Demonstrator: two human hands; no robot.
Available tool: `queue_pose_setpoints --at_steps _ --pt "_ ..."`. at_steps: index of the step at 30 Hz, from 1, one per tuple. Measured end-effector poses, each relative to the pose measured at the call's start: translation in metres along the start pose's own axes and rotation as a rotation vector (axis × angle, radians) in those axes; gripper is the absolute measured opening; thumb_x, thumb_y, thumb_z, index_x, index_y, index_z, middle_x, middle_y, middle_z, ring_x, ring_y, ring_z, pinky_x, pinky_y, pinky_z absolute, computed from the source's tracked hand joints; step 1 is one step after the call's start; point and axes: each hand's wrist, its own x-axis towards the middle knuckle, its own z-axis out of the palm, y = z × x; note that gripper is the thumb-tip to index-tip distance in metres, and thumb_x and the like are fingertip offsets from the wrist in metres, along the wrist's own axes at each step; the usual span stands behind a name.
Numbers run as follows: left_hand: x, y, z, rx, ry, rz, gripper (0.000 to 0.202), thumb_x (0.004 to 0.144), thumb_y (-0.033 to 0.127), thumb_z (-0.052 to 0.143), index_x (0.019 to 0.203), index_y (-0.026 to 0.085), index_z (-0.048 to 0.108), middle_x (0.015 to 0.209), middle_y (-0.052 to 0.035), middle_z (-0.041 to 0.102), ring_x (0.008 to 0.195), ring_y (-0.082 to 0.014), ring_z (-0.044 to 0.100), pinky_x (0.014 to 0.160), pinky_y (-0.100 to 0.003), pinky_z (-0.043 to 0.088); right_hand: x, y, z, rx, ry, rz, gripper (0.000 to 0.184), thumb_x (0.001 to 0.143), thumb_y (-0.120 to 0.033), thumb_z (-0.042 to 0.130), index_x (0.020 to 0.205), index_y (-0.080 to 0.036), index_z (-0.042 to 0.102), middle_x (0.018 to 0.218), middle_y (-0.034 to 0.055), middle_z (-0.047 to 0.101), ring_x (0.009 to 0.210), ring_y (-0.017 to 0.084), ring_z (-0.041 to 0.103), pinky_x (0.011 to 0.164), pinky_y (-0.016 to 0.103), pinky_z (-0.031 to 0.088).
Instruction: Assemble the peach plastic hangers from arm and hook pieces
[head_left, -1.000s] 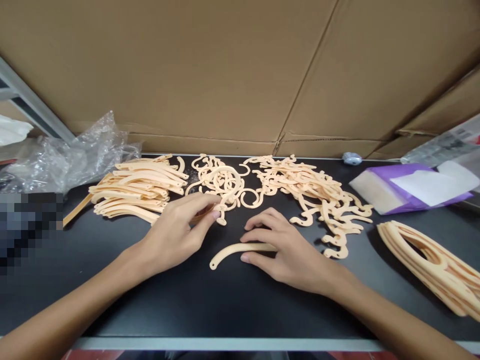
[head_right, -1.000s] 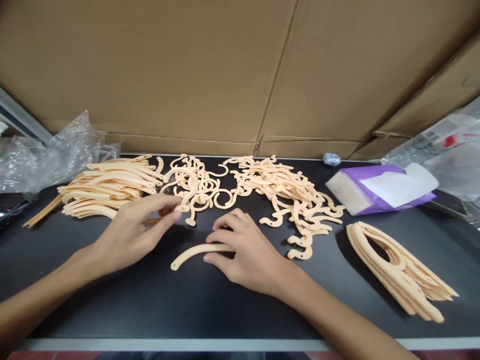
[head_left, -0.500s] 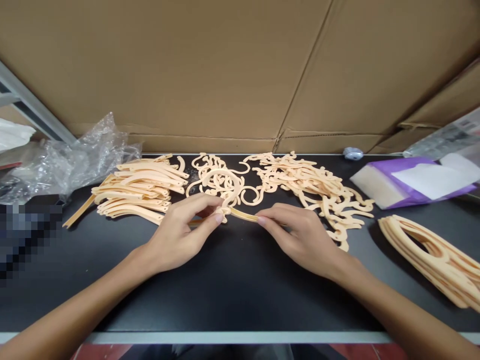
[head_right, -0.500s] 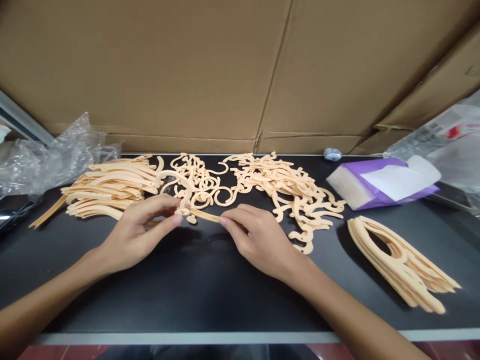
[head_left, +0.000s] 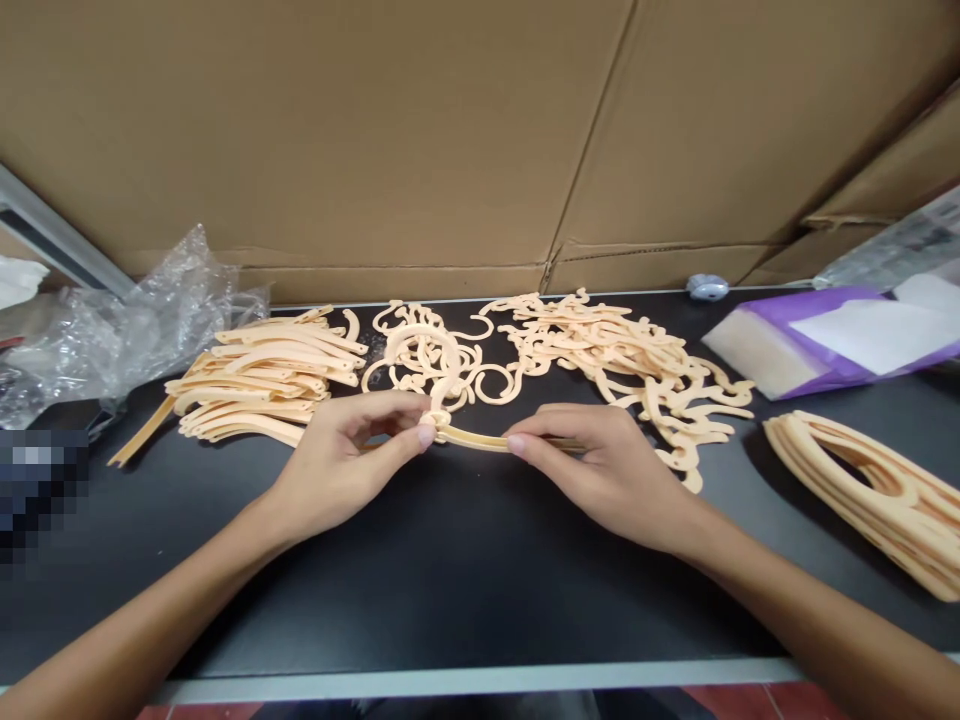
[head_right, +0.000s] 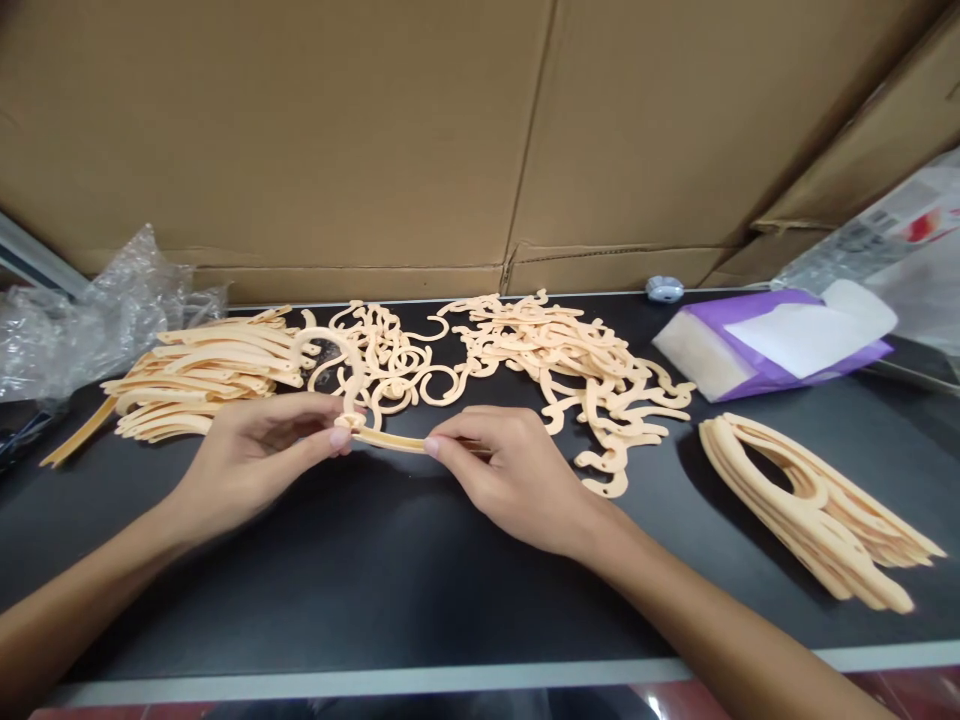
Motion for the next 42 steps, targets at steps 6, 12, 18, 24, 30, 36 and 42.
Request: queue_pose_setpoints --at_steps 6,12,18,24,30,36,42 --pt "0.002 -0.002 -0.004 0.055 -0.033 0.009 0.01 0.084 0.026 0.07 0.08 0.017 0.07 0.074 0.0015 0.066 0.069 -0.0103 0.059 0.064 -0.019 0.047 -0.001 -0.002 -0.002 0.182 -0.028 0.134 0.019 0.09 -0.028 0.061 0.082 -0.019 0.076 0.074 -0.0001 0.072 0.067 0.012 0.062 0.059 0.023 0.044" --pt "0.002 0.0 -0.002 0.124 -0.005 0.028 0.016 0.085 0.029 0.068 0.077 0.015 0.07 0.071 0.0001 0.066 0.066 -0.0119 0.058 0.062 -0.022 0.046 0.002 -0.002 -0.005 0.514 -0.023 0.3 0.013 0.077 -0.03 0.077 0.081 -0.018 0.076 0.067 -0.0004 0.068 0.053 0.009 0.055 0.053 0.023 0.044" --pt "0.002 0.002 0.0 0.212 0.066 0.108 0.017 0.085 0.029 0.068 0.078 0.015 0.074 0.076 -0.0026 0.072 0.068 -0.0144 0.065 0.063 -0.022 0.051 0.007 0.003 -0.008 0.852 0.001 0.43 0.022 0.063 -0.023 0.086 0.083 -0.016 0.079 0.065 0.0012 0.069 0.058 0.012 0.062 0.06 0.026 0.049" --pt "-0.002 -0.005 0.011 0.346 0.02 0.325 0.014 0.091 0.022 0.064 0.096 0.02 0.077 0.089 -0.003 0.077 0.075 -0.0144 0.071 0.066 -0.022 0.056 0.006 -0.001 0.002 0.977 0.015 0.493 0.023 0.071 -0.033 0.083 0.086 -0.017 0.076 0.07 0.0026 0.072 0.055 0.011 0.065 0.056 0.024 0.05" --pt "-0.006 -0.017 0.015 0.484 0.025 0.607 0.022 0.091 0.012 0.063 0.109 0.019 0.072 0.099 -0.0062 0.077 0.087 -0.0164 0.073 0.077 -0.026 0.059 0.004 -0.002 0.01 0.802 0.06 0.395 0.022 0.077 -0.033 0.078 0.089 -0.015 0.076 0.075 0.0056 0.075 0.061 0.015 0.07 0.059 0.026 0.053" --pt "-0.003 -0.023 0.01 0.67 0.097 0.759 0.024 0.087 0.007 0.066 0.109 0.016 0.067 0.101 -0.0084 0.076 0.088 -0.0182 0.072 0.078 -0.028 0.058 0.004 0.003 0.004 0.765 0.102 0.377 0.024 0.079 -0.032 0.076 0.093 -0.013 0.077 0.076 0.0077 0.076 0.062 0.018 0.073 0.061 0.029 0.055" --pt "-0.004 -0.024 0.008 0.81 0.026 0.733 0.041 0.091 0.007 0.059 0.13 0.021 0.059 0.099 -0.0063 0.073 0.078 -0.0143 0.068 0.066 -0.025 0.052 0.003 0.001 0.001 0.711 0.065 0.375 0.019 0.079 -0.027 0.074 0.092 -0.013 0.077 0.077 0.0073 0.077 0.063 0.017 0.073 0.061 0.028 0.057"
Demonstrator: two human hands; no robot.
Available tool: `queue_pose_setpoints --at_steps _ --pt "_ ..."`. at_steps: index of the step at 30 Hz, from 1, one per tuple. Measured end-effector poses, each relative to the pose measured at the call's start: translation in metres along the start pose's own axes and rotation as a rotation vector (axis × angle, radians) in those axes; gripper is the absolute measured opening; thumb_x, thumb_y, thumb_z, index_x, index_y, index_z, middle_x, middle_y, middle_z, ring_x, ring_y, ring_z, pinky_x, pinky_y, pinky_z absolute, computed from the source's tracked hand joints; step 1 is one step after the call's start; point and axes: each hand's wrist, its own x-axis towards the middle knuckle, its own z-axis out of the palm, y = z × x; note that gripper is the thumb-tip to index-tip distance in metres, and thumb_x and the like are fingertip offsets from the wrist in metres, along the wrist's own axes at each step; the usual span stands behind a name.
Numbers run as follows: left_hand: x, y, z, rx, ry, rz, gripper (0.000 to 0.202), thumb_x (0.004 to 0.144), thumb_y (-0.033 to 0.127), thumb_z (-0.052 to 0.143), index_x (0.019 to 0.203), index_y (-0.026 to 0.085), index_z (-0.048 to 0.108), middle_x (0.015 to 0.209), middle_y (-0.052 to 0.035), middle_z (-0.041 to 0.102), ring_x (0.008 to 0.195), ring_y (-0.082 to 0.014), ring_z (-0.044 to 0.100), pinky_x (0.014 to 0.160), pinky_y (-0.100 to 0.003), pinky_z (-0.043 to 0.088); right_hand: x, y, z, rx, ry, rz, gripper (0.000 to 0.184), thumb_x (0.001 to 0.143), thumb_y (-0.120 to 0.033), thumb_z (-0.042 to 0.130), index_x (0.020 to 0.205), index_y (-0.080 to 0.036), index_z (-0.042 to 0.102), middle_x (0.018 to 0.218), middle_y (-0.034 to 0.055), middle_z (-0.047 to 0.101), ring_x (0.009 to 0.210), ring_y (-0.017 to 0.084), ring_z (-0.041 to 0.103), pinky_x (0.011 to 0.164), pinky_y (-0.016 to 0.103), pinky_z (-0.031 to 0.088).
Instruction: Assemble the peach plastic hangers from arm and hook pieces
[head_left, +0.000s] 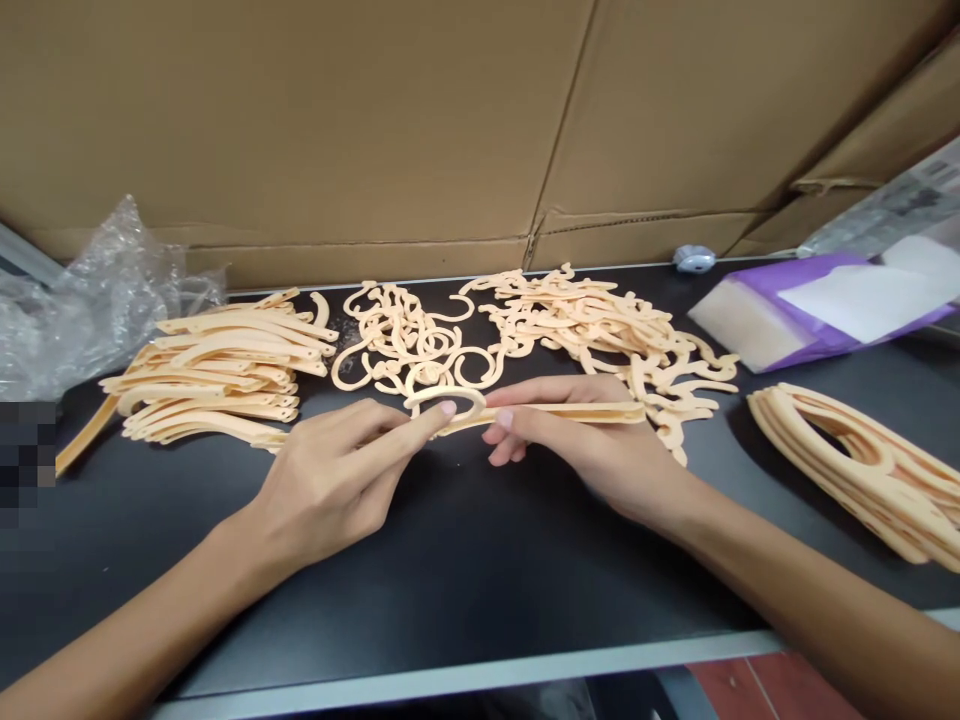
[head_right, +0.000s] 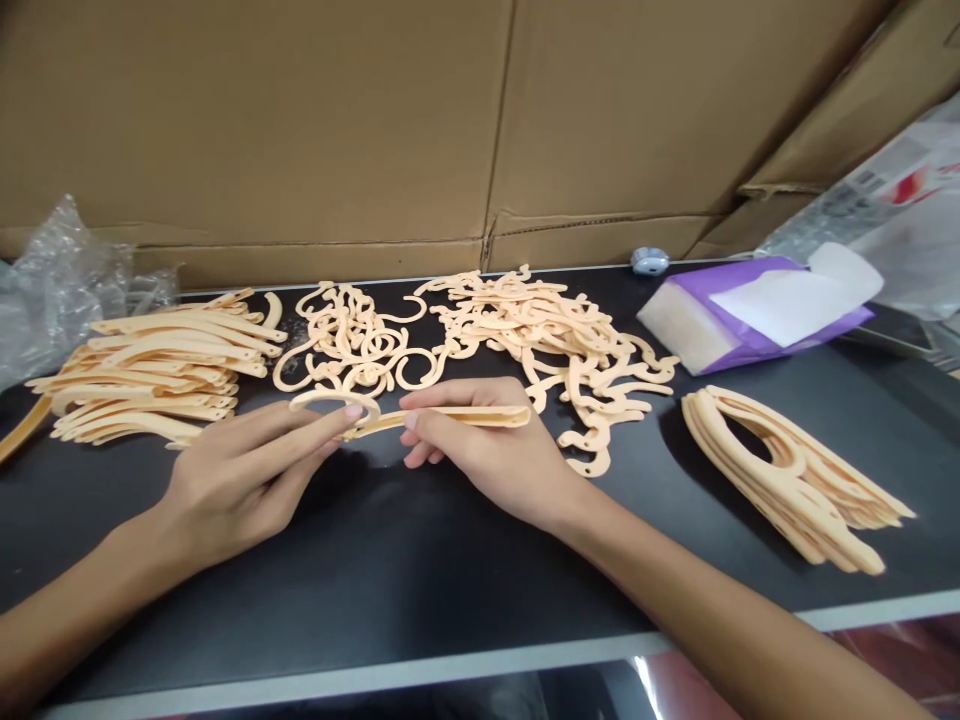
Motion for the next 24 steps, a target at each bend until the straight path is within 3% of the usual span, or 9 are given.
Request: queue_pose_setpoints --at_steps 14,24 --pt "0.001 -0.008 0.001 -0.113 -0.004 0.065 0.03 0.087 0.002 0.058 0.112 0.017 0.063 0.101 -0.0102 0.073 0.091 -0.0202 0.071 0.077 -0.03 0.057 -0.006 -0.006 0.001 -0.174 0.006 -0.054 0.023 0.082 -0.031 0.07 0.097 -0.014 0.077 0.075 0.007 0.078 0.071 0.021 0.074 0.064 0.031 0.059" --pt "-0.009 -0.007 0.003 -0.139 0.081 0.014 0.043 0.083 0.0 0.063 0.118 0.024 0.065 0.112 -0.0058 0.075 0.101 -0.0207 0.074 0.084 -0.03 0.063 -0.01 -0.012 0.004 -0.198 -0.036 -0.084 0.018 0.084 -0.025 0.067 0.096 -0.017 0.078 0.085 0.005 0.079 0.077 0.018 0.075 0.069 0.028 0.06"
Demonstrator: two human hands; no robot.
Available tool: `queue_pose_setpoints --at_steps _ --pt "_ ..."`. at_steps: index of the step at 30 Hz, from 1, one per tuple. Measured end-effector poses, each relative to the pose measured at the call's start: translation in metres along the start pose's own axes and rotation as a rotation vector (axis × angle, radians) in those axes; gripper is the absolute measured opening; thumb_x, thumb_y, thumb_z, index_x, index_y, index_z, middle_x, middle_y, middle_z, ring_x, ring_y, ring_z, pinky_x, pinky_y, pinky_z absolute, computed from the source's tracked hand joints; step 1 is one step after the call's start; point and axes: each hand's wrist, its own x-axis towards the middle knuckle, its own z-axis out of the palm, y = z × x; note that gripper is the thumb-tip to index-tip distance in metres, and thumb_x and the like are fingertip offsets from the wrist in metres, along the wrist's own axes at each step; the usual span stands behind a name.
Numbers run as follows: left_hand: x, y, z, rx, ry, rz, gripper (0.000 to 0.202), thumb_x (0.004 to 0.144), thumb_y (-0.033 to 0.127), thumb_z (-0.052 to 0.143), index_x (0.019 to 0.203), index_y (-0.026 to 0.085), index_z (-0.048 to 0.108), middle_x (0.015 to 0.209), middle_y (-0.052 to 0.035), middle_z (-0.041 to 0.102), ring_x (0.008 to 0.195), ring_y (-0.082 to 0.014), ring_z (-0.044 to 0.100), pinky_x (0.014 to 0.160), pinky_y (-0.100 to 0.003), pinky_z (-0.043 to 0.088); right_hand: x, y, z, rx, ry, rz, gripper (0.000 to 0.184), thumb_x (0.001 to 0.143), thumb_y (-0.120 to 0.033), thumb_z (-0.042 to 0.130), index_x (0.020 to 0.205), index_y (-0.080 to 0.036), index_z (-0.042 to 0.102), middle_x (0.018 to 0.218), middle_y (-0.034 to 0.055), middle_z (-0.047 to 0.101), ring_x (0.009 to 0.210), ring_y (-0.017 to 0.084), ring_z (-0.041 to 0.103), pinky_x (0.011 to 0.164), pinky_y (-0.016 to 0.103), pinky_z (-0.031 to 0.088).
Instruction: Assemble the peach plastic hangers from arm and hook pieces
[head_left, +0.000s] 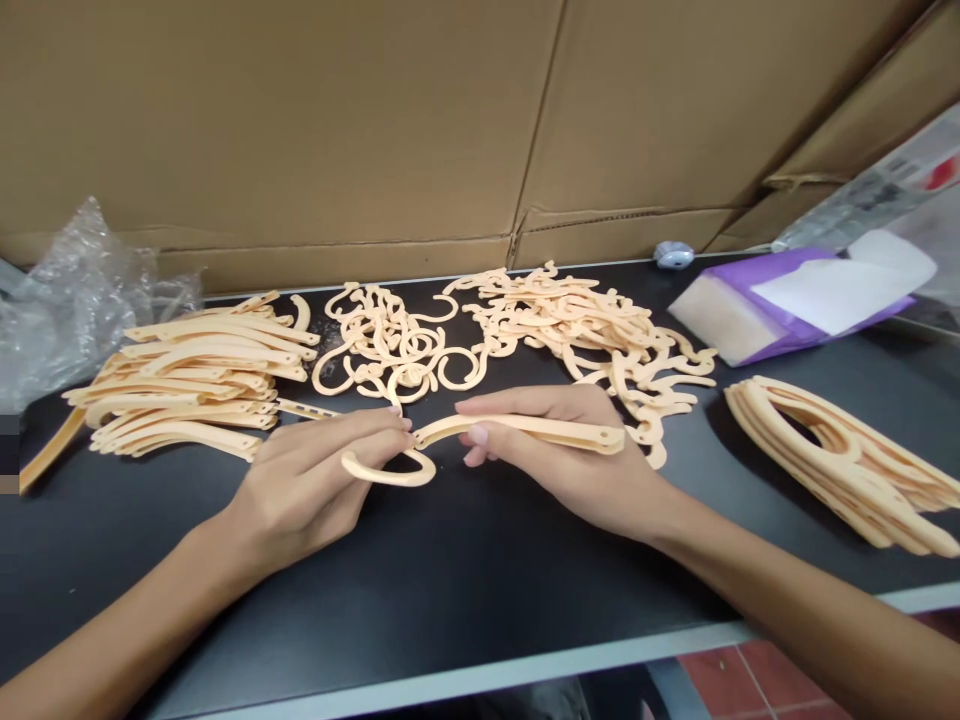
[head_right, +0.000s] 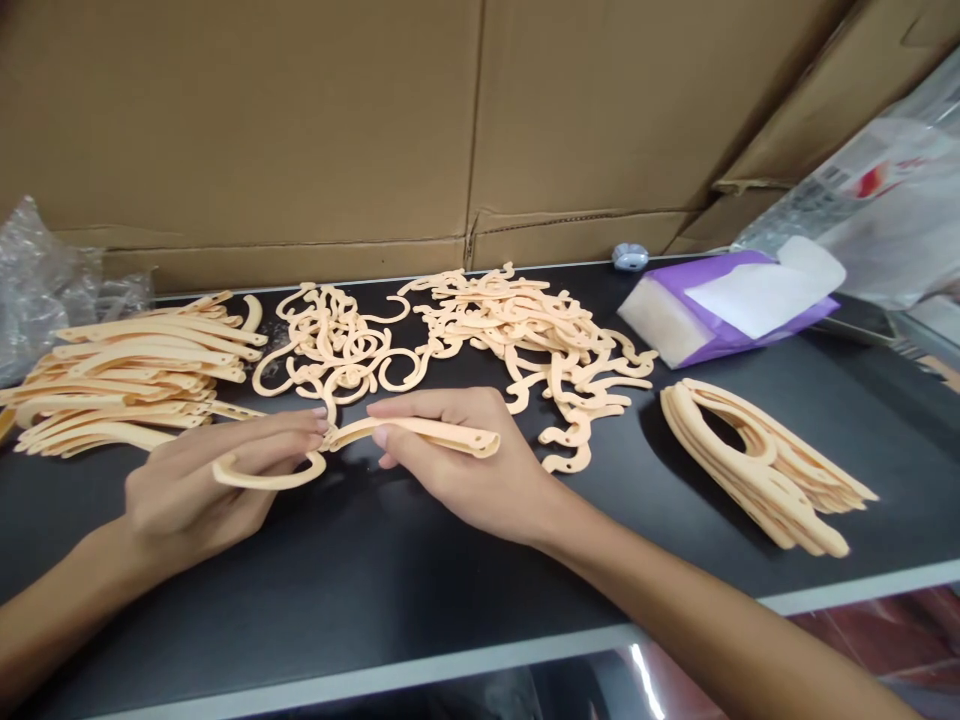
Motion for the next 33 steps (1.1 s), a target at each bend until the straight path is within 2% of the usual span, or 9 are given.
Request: queue_pose_setpoints --at_steps 5,10,15,22,29,33 --pt "-0.002 0.0 0.0 0.006 0.016 0.011 0.045 0.083 -0.001 0.064 0.121 0.022 0.065 0.113 -0.0055 0.075 0.101 -0.019 0.073 0.085 -0.028 0.062 0.0 0.003 0.001 0.004 -0.001 0.013 0.022 0.084 -0.027 0.068 0.1 -0.016 0.078 0.084 0.006 0.079 0.078 0.019 0.075 0.069 0.029 0.059" --pt "-0.001 -0.002 0.0 -0.048 0.021 0.091 0.044 0.082 -0.004 0.06 0.119 0.018 0.066 0.112 -0.008 0.075 0.103 -0.0193 0.073 0.085 -0.028 0.062 0.001 0.008 0.002 0.023 -0.012 0.014 0.026 0.083 -0.031 0.069 0.1 -0.013 0.077 0.079 0.0073 0.079 0.075 0.02 0.074 0.07 0.032 0.059" --pt "-0.001 -0.002 -0.001 -0.056 -0.04 0.05 0.055 0.083 -0.004 0.058 0.129 0.026 0.059 0.114 -0.0056 0.076 0.107 -0.02 0.072 0.088 -0.033 0.063 0.003 0.011 0.001 0.023 -0.025 0.014 0.029 0.082 -0.033 0.069 0.101 -0.013 0.077 0.078 0.0084 0.079 0.073 0.02 0.074 0.07 0.033 0.058" --pt "-0.001 -0.001 0.0 -0.064 -0.035 0.056 0.044 0.085 -0.002 0.06 0.124 0.019 0.062 0.115 -0.0071 0.075 0.106 -0.0183 0.072 0.091 -0.029 0.062 0.002 0.01 -0.001 0.035 -0.031 0.012 0.027 0.082 -0.031 0.07 0.099 -0.011 0.077 0.075 0.0087 0.078 0.071 0.019 0.073 0.069 0.032 0.057" --pt "0.001 0.001 0.001 -0.12 0.006 0.072 0.039 0.085 -0.004 0.062 0.118 0.017 0.065 0.113 -0.0064 0.076 0.106 -0.0172 0.072 0.095 -0.023 0.06 0.009 0.012 -0.003 0.212 -0.079 0.066 0.019 0.077 -0.025 0.074 0.091 -0.012 0.079 0.071 0.0065 0.077 0.062 0.016 0.072 0.062 0.026 0.056" --pt "0.003 0.003 -0.001 -0.151 0.002 0.106 0.039 0.084 -0.007 0.061 0.116 0.013 0.064 0.114 -0.0084 0.075 0.109 -0.0179 0.071 0.096 -0.025 0.059 0.011 0.013 -0.003 0.298 -0.1 0.116 0.02 0.075 -0.028 0.077 0.087 -0.011 0.078 0.072 0.008 0.077 0.059 0.016 0.072 0.058 0.027 0.055"
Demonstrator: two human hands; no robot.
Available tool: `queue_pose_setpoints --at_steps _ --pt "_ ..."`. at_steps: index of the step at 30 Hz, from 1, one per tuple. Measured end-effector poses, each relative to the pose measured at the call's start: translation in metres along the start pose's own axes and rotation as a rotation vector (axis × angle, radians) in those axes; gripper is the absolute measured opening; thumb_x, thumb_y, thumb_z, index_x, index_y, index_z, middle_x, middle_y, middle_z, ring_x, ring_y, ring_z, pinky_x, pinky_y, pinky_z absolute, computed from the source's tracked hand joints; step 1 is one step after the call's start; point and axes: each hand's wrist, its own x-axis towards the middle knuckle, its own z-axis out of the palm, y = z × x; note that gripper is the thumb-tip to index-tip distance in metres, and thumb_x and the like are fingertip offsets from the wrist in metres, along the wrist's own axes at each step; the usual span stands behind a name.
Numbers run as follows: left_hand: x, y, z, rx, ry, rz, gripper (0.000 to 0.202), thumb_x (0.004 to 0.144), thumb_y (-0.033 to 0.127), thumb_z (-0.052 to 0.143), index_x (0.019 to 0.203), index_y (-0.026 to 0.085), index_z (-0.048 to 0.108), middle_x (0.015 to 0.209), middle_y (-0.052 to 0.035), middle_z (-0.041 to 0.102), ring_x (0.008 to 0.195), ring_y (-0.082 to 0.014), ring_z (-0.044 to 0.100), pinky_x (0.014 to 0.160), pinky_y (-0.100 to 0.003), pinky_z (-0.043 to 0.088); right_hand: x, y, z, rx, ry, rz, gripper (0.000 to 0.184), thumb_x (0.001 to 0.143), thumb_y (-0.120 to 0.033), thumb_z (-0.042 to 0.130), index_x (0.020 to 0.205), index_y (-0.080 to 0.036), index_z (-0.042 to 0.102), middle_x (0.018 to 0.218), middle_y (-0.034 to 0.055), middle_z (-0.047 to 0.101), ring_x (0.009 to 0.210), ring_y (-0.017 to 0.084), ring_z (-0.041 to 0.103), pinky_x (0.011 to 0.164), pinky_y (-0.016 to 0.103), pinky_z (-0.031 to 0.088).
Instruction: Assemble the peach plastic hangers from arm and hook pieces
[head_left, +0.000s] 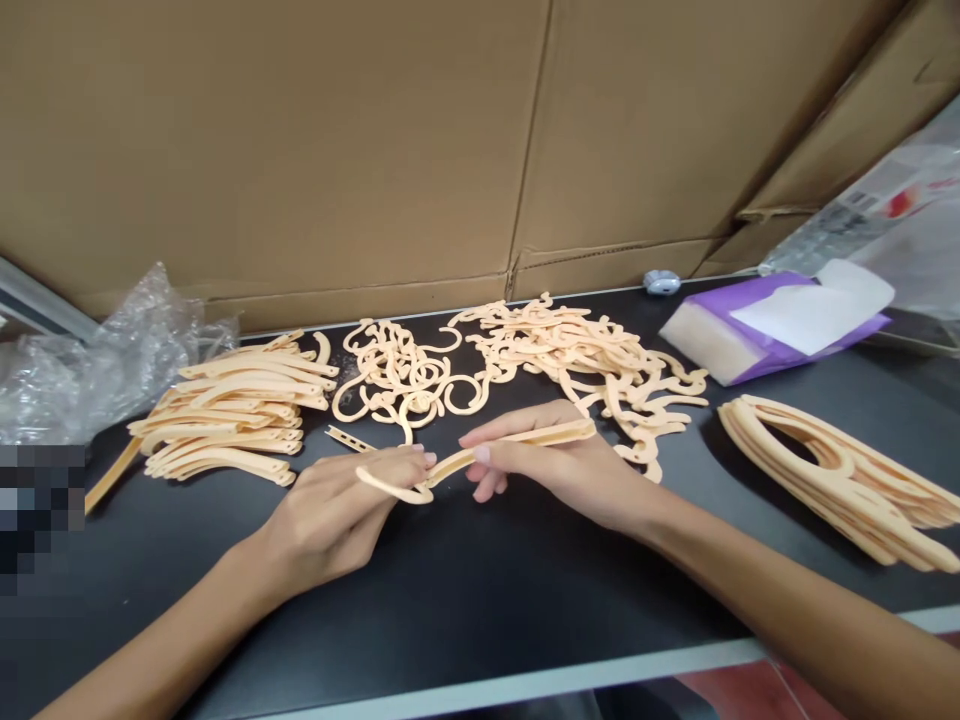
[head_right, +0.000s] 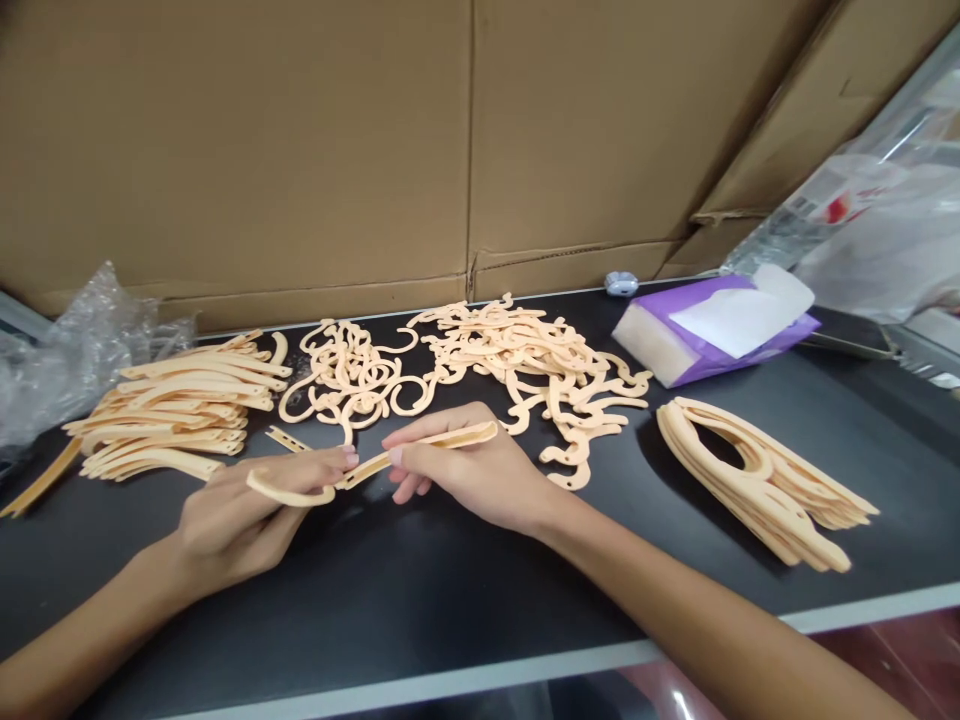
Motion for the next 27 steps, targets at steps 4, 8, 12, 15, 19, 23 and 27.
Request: queue_pose_setpoints --at_steps 4,8,12,15,19,23,27 --pt "0.002 0.0 0.0 -0.022 0.018 0.009 0.041 0.084 -0.009 0.06 0.119 0.013 0.062 0.114 -0.0085 0.074 0.108 -0.018 0.071 0.096 -0.025 0.059 0.0 0.001 0.0 0.085 -0.017 0.076 0.024 0.073 -0.032 0.079 0.084 -0.011 0.078 0.07 0.0089 0.076 0.058 0.019 0.072 0.059 0.029 0.055" --pt "0.001 0.001 0.0 -0.021 0.017 0.005 0.038 0.083 -0.009 0.062 0.116 0.012 0.063 0.113 -0.009 0.074 0.109 -0.0174 0.071 0.097 -0.023 0.058 0.001 0.001 -0.002 0.111 -0.049 0.134 0.025 0.074 -0.033 0.079 0.085 -0.011 0.078 0.07 0.0089 0.075 0.059 0.019 0.073 0.059 0.028 0.053" --pt "-0.001 0.002 0.0 -0.025 -0.02 -0.003 0.038 0.085 -0.009 0.06 0.117 0.01 0.062 0.114 -0.0116 0.073 0.112 -0.0176 0.069 0.101 -0.027 0.056 0.002 -0.001 -0.004 0.132 -0.093 0.192 0.024 0.073 -0.032 0.079 0.084 -0.011 0.078 0.07 0.0086 0.076 0.061 0.019 0.073 0.058 0.026 0.052" --pt "0.0 0.003 -0.001 -0.068 -0.036 -0.013 0.039 0.085 -0.009 0.058 0.119 0.01 0.061 0.113 -0.0117 0.072 0.112 -0.017 0.068 0.1 -0.028 0.057 0.002 -0.002 -0.005 0.153 -0.108 0.234 0.022 0.071 -0.031 0.079 0.081 -0.011 0.077 0.068 0.008 0.075 0.059 0.018 0.072 0.057 0.026 0.052" --pt "0.003 0.004 -0.004 -0.142 -0.08 -0.022 0.038 0.087 -0.008 0.056 0.118 0.012 0.06 0.113 -0.0115 0.073 0.11 -0.0171 0.069 0.097 -0.028 0.058 0.003 -0.003 -0.005 0.144 -0.112 0.267 0.021 0.07 -0.029 0.078 0.078 -0.01 0.077 0.065 0.0075 0.074 0.054 0.017 0.071 0.053 0.025 0.05" --pt "0.008 0.006 -0.006 -0.163 -0.094 -0.075 0.031 0.088 -0.002 0.059 0.114 0.015 0.063 0.109 -0.0091 0.075 0.103 -0.0166 0.072 0.094 -0.026 0.059 0.003 -0.005 -0.005 0.129 -0.103 0.256 0.019 0.07 -0.028 0.078 0.077 -0.01 0.077 0.063 0.0069 0.074 0.053 0.016 0.07 0.051 0.023 0.049" --pt "0.012 0.008 -0.01 -0.167 -0.107 -0.108 0.027 0.089 0.0 0.06 0.111 0.014 0.065 0.107 -0.0088 0.076 0.1 -0.0161 0.074 0.093 -0.022 0.059 0.001 -0.006 -0.004 0.072 -0.079 0.189 0.02 0.071 -0.028 0.078 0.079 -0.01 0.077 0.065 0.0075 0.075 0.055 0.017 0.071 0.053 0.023 0.051"
